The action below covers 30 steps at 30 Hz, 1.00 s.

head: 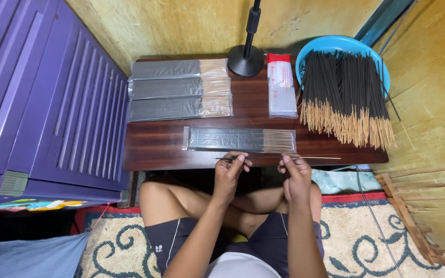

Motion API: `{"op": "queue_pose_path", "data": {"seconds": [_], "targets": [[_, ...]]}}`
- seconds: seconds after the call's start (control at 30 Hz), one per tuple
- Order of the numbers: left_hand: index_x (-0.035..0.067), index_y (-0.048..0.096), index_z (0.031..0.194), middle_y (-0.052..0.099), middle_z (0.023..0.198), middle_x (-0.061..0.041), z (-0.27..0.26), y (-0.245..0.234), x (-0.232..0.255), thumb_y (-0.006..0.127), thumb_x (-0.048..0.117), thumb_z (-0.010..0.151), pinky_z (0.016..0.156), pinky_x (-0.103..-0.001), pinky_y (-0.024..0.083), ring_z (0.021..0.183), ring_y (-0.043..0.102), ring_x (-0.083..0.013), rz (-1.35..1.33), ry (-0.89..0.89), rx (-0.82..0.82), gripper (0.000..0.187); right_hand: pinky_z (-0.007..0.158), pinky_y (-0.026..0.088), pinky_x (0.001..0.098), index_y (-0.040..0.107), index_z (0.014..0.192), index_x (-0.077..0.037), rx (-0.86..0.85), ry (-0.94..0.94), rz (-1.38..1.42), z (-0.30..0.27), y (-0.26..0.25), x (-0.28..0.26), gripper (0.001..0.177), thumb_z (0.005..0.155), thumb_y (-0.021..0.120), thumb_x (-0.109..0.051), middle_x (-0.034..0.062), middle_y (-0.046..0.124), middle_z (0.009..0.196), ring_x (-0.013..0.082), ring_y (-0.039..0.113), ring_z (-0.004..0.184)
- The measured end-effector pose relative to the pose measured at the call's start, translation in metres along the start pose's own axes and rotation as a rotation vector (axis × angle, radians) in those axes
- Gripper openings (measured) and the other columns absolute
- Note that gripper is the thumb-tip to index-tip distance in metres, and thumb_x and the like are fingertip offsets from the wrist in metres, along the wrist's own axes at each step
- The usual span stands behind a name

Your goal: Packing bundles of incense sticks into clear plastic sleeves on a low table while sitting on the floor.

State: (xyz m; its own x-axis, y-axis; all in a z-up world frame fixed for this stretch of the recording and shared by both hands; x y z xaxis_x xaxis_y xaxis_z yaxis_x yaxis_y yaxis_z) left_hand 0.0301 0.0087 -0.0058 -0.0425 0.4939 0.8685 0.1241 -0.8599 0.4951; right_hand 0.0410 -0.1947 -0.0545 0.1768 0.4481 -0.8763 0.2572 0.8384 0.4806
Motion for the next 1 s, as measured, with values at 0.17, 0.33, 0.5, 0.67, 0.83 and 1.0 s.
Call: {"op": "queue_pose_path", "data": {"seconds": [0.17, 0.33, 0.5, 0.67, 0.83, 1.0], "targets": [[-0.01, 0.07, 0.103, 0.071, 0.076, -0.023, 0.006, -0.002, -0.001, 0.069, 0.012, 0.094, 0.065, -0.027, 0.056, 0.06, 0.066, -0.0172, -0.027, -0.018, 0.004, 0.024, 0.06, 0.042, 0.0203, 0.066, 0.109, 0.005, 0.042, 0.004, 0.065, 0.008, -0.028, -0.002, 0.014, 0.098, 0.065, -0.004, 0.0088, 0.056, 0.076, 0.0097, 0.05, 0.065], [-0.009, 0.074, 0.101, 0.072, 0.075, -0.022, 0.005, 0.008, -0.004, 0.072, 0.011, 0.091, 0.066, -0.028, 0.056, 0.061, 0.067, -0.0177, 0.08, -0.016, -0.044, 0.022, 0.059, 0.046, 0.0247, 0.067, 0.108, 0.009, 0.019, 0.03, 0.033, 0.0, -0.013, -0.004, 0.018, 0.094, 0.068, -0.001, 0.015, 0.062, 0.08, 0.0164, 0.057, 0.071], [-0.006, 0.074, 0.101, 0.072, 0.076, -0.02, 0.013, -0.01, 0.004, 0.07, 0.013, 0.093, 0.067, -0.027, 0.056, 0.062, 0.067, -0.0157, 0.091, 0.027, 0.04, 0.022, 0.057, 0.044, 0.0144, 0.052, 0.133, -0.01, 0.249, -0.095, -0.036, 0.005, -0.041, -0.042, 0.028, 0.106, 0.052, -0.019, 0.0063, 0.064, 0.099, 0.0076, 0.058, 0.074], [-0.004, 0.074, 0.1, 0.072, 0.076, -0.018, 0.015, -0.002, 0.008, 0.068, 0.015, 0.094, 0.066, -0.027, 0.055, 0.062, 0.067, -0.0156, 0.138, 0.055, 0.004, 0.021, 0.077, 0.042, 0.0256, 0.054, 0.121, -0.001, 0.229, -0.66, -0.544, -0.014, -0.021, -0.101, 0.033, 0.093, 0.07, 0.006, 0.0137, 0.057, 0.11, 0.0214, 0.054, 0.099], [-0.004, 0.075, 0.098, 0.073, 0.075, -0.02, 0.005, 0.024, -0.005, 0.067, 0.015, 0.095, 0.066, -0.029, 0.056, 0.062, 0.068, -0.018, 0.141, 0.022, -0.108, 0.021, 0.098, 0.048, 0.0469, 0.075, 0.109, -0.006, -0.378, -0.713, -0.94, -0.018, 0.047, -0.116, 0.028, 0.082, 0.08, -0.011, 0.0113, 0.071, 0.108, 0.0356, 0.064, 0.11], [-0.003, 0.076, 0.102, 0.073, 0.076, -0.019, -0.004, 0.04, -0.021, 0.067, 0.014, 0.096, 0.067, -0.03, 0.057, 0.064, 0.069, -0.0196, 0.142, -0.032, -0.212, 0.02, 0.08, 0.053, 0.0407, 0.076, 0.093, -0.007, -0.525, -0.777, -0.999, -0.014, 0.042, -0.096, 0.009, 0.085, 0.077, -0.01, 0.0069, 0.074, 0.093, 0.0316, 0.069, 0.089]]}}
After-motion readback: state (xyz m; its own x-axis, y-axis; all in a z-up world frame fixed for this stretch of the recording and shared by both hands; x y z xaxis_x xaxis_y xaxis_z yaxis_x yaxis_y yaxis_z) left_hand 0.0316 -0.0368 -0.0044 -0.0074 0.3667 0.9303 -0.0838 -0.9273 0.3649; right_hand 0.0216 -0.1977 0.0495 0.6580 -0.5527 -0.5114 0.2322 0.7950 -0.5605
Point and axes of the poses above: each hand's wrist, its own z-axis towards the middle knuckle, its own y-axis out of the palm, x = y × z, the point moved 4 cm from there along z, towards the middle knuckle
